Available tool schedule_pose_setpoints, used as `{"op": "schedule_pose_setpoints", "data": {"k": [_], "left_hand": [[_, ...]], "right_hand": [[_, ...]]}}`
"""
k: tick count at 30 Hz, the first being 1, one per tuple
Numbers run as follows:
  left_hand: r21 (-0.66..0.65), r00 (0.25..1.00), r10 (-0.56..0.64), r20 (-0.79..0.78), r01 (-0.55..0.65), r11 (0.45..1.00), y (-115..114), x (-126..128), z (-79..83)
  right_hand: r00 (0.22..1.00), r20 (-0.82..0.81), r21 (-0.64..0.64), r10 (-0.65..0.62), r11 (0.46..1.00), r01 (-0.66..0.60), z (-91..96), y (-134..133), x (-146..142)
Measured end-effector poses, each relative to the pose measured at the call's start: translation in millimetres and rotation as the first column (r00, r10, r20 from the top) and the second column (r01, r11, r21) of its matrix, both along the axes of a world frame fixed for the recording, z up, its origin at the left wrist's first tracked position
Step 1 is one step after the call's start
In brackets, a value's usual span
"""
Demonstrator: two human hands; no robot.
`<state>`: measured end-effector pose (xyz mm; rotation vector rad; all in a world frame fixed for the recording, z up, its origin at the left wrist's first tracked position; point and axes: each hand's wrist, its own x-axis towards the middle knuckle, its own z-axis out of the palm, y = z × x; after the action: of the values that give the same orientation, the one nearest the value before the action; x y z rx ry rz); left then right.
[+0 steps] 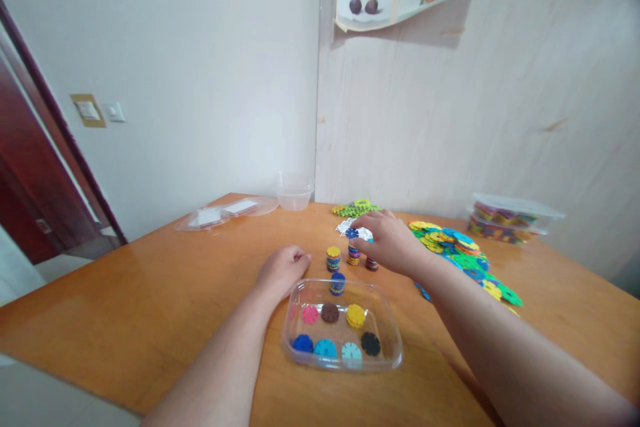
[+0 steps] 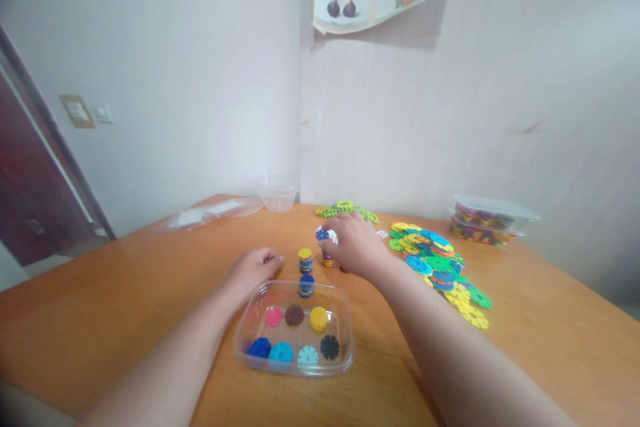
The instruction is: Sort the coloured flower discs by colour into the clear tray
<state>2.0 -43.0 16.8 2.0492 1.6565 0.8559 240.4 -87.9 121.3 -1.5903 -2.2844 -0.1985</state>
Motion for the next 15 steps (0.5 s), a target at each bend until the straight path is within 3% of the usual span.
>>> {"op": "schedule_pose_setpoints", "data": {"k": [3,5,9,11,15], "left_hand": [[-0.013,1.000,-0.002,-0.011,0.002,1.000,0,0,0.6],[-0.016,1.000,-0.010,-0.006,0.010,1.000,1,-1,0.8],[-0.028,1.000,-0.022,-0.001,0.022,0.999,2,-1,-0.1],[-0.034,1.000,-0.024,0.005,0.024,0.999,2,-2,-1.1],[-0.021,0.999,-0.030,0.015,0.030,0.999,3,-2,-2.7]], "right_hand": [[0.986,-0.075,-0.062,0.146,0.987,-0.151,10.0,-14,-7],[0.970,-0.087,-0.187,0.227,0.953,-0.240,16.3,-26,-11],[0.923,-0.024,-0.471,0.383,0.810,-0.348,24.3,-46,-13],[0.908,0.004,-0.502,0.419,0.786,-0.361,25.2,-50,-12],[0.899,0.047,-0.502,0.436,0.789,-0.356,24.3,-53,-14]]}}
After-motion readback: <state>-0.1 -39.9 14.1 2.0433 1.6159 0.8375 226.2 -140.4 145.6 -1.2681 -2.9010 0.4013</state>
